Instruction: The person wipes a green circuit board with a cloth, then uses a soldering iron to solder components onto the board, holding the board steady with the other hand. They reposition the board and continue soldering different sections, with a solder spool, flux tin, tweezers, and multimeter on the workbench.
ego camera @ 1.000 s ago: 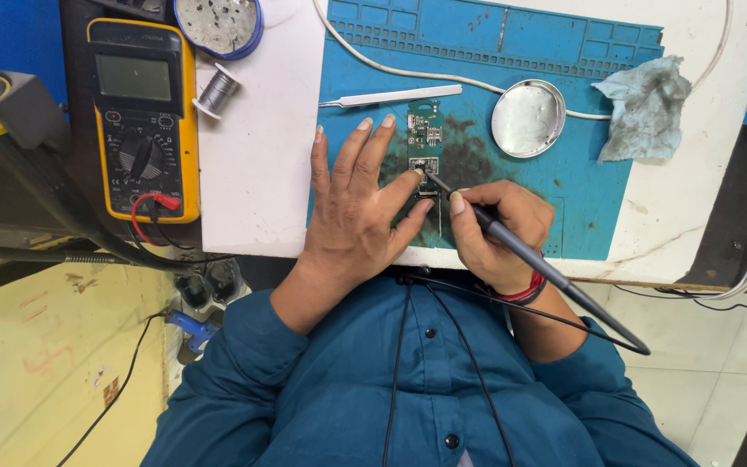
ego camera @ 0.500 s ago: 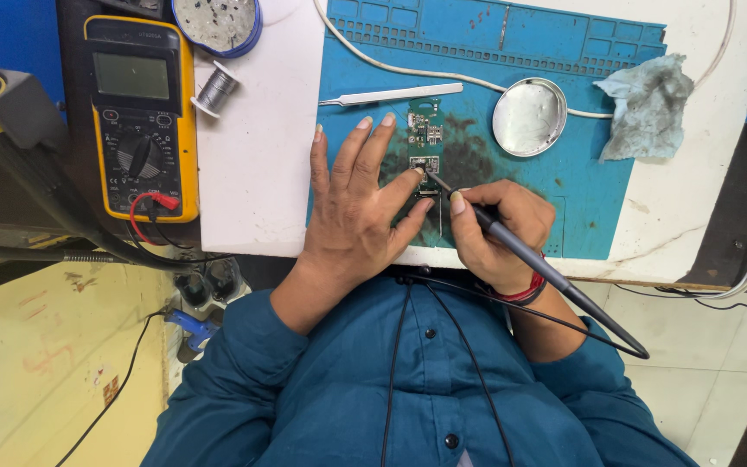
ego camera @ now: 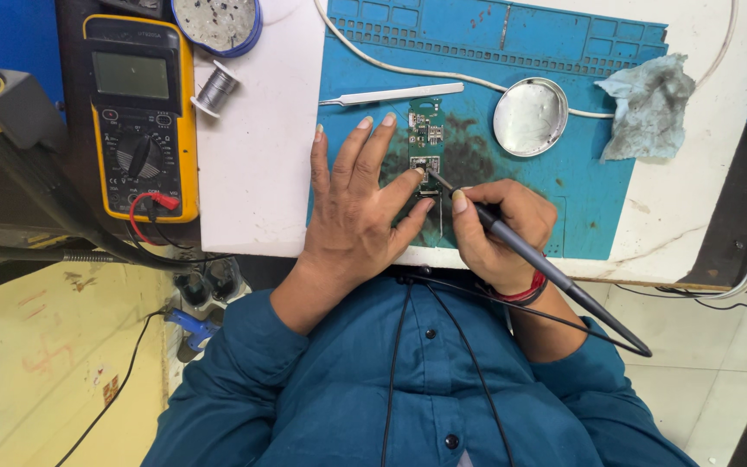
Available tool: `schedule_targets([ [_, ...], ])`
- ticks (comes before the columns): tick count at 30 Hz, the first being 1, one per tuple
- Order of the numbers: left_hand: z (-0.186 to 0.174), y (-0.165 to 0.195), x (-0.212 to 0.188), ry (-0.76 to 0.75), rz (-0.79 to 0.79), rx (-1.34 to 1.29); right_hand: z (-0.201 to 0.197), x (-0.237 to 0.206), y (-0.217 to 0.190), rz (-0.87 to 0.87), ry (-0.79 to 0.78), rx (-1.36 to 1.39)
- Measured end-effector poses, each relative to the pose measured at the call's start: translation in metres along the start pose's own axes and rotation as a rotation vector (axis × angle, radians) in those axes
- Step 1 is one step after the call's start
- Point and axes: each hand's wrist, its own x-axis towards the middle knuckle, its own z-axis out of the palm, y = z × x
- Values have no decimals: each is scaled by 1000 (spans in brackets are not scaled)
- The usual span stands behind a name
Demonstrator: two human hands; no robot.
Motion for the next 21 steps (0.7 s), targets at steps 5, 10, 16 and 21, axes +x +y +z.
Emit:
schedule_targets([
  [5,1,0,0,0,-1,4,0,0,0,-16,1,-4],
  [10,1,-1,0,-1,1,8,0,0,0,-12,-1,-10],
  [16,0,0,0,2,-3,-5,0,0,1,-9,0,1],
  [21,0,0,0,-1,-3,-6,0,-1,1,-4,3,10],
])
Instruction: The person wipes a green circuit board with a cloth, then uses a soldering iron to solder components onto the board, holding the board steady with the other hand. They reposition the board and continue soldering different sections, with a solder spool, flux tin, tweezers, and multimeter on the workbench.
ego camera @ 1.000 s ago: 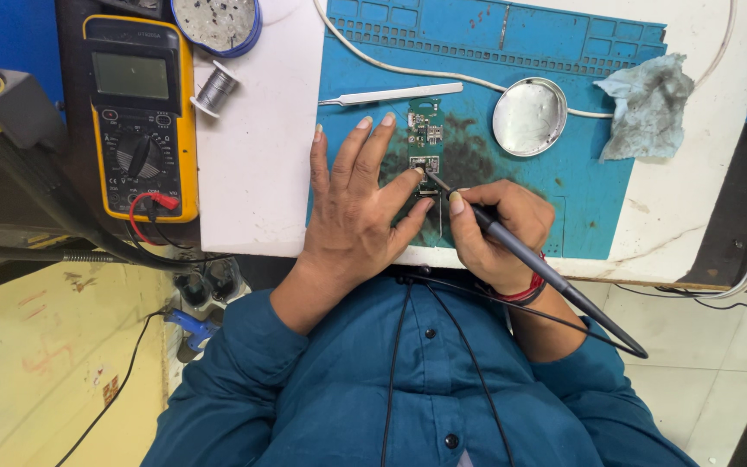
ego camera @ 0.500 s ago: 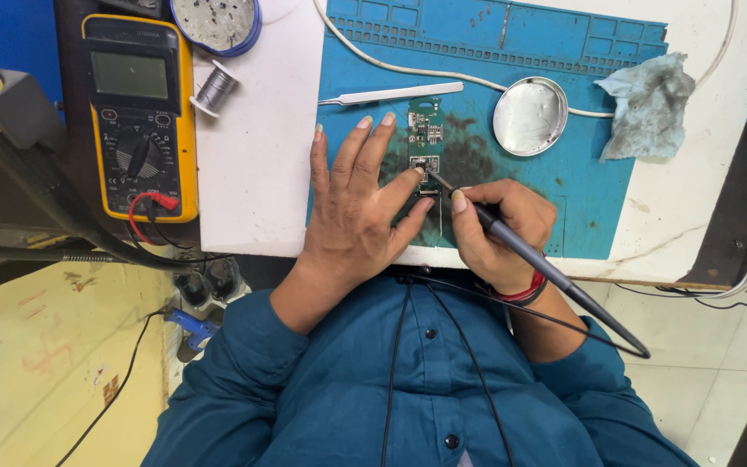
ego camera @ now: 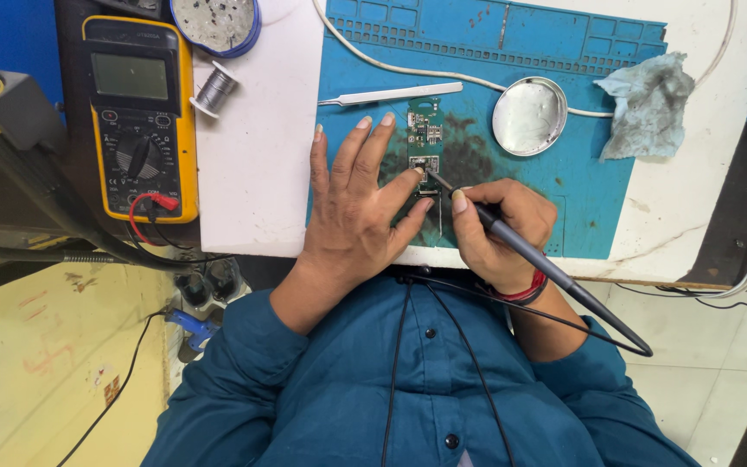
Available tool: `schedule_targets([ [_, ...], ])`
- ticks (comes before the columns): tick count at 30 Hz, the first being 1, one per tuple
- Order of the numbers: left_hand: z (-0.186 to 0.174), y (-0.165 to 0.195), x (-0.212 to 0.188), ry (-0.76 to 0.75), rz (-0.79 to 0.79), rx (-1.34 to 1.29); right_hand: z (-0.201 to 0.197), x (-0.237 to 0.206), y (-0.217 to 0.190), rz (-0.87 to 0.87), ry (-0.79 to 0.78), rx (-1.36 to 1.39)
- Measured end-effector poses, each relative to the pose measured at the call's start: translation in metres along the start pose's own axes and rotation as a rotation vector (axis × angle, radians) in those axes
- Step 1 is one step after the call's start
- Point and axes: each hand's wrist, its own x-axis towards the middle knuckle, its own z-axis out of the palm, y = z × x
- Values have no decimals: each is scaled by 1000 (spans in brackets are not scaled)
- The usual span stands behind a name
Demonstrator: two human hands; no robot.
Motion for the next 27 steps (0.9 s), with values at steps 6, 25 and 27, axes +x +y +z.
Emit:
schedule_targets([
  [6,0,0,0,-2,2,1,0,1,0,0,1,-7],
  [25,0,0,0,2,2,-4,1,2,-2,-11,0,-23],
  [27,0,0,0,4,2,-2,0,2,-1,-12,-7,-30],
])
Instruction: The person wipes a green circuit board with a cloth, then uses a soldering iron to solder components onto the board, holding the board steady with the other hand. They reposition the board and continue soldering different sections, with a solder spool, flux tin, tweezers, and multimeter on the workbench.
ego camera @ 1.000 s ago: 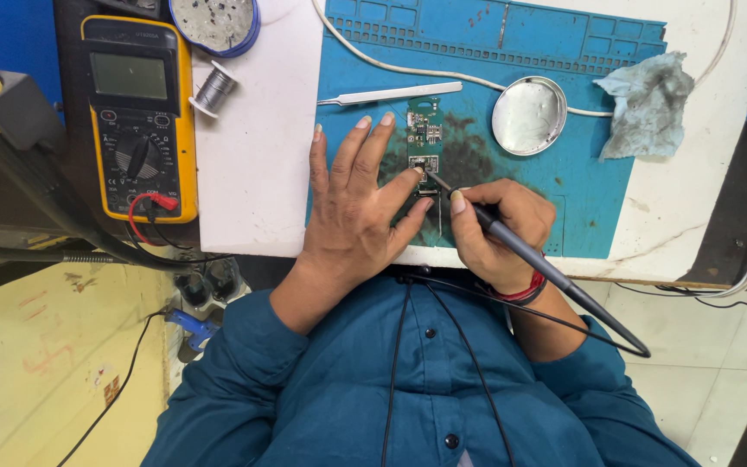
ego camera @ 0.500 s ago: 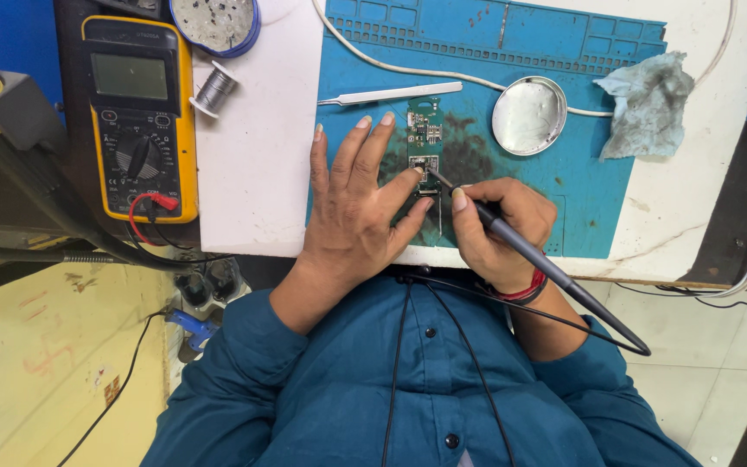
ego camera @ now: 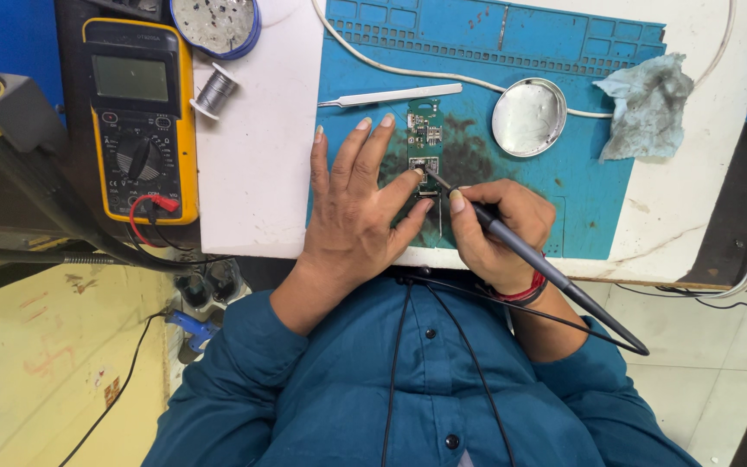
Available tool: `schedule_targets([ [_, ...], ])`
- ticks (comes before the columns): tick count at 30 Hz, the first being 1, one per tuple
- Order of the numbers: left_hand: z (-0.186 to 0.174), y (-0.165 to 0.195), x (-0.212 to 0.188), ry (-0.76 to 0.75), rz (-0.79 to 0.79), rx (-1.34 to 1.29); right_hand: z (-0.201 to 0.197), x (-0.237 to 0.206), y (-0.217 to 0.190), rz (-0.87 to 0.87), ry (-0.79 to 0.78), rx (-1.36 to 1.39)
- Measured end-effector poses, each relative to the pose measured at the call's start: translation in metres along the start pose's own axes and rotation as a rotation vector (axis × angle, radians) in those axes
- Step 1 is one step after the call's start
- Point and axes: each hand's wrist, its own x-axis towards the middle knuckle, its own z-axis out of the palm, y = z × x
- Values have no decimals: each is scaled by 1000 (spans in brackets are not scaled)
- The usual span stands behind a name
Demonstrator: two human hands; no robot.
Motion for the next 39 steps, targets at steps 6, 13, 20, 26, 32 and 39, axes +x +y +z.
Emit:
schedule_targets([
  [6,-1,0,0,5,1,2,0,-1,0,13,0,22],
  [13,-2,1,0,0,-3,-4,1,-1,1,4,10,10],
  [20,-1,1,1,1,-5,-6,1,-1,1,2,9,-1],
  [26,-1,0,0,0,-4,2,2,-1,0,13,6,5],
  [32,-1,1,0,-4,-5,4,1,-1,0,15,6,10],
  [39,-1,0,0,-3,-5,2,1,0,0,6,2,-2],
])
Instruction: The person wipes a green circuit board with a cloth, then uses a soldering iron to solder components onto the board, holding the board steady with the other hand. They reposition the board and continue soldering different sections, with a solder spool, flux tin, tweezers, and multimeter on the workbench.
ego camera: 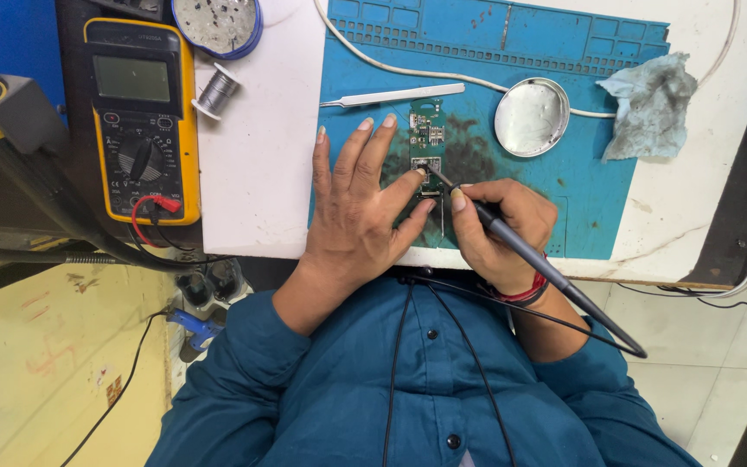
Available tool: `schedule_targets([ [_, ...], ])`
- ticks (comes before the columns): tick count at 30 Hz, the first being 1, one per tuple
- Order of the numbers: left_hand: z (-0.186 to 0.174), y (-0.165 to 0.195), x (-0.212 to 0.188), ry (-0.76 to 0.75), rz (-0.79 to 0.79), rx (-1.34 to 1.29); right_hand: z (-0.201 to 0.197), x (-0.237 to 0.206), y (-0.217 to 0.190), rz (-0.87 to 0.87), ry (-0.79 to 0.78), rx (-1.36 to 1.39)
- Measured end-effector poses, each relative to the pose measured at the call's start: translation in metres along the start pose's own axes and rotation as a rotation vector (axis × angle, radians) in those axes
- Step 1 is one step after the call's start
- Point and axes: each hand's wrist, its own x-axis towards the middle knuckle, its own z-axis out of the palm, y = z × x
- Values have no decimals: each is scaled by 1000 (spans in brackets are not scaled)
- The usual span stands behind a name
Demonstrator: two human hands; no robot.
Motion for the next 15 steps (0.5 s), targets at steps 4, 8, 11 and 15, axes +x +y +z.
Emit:
schedule_targets([
  [4,0,1,0,1,-3,-9,0,0,-1,16,9,2],
  [8,0,0,0,-8,-8,-14,-1,0,-1,2,7,7],
  [11,0,0,0,-6,-5,-13,-1,0,0,-12,-7,4],
  [15,1,0,0,-3,-2,-13,-1,0,0,1,2,19],
])
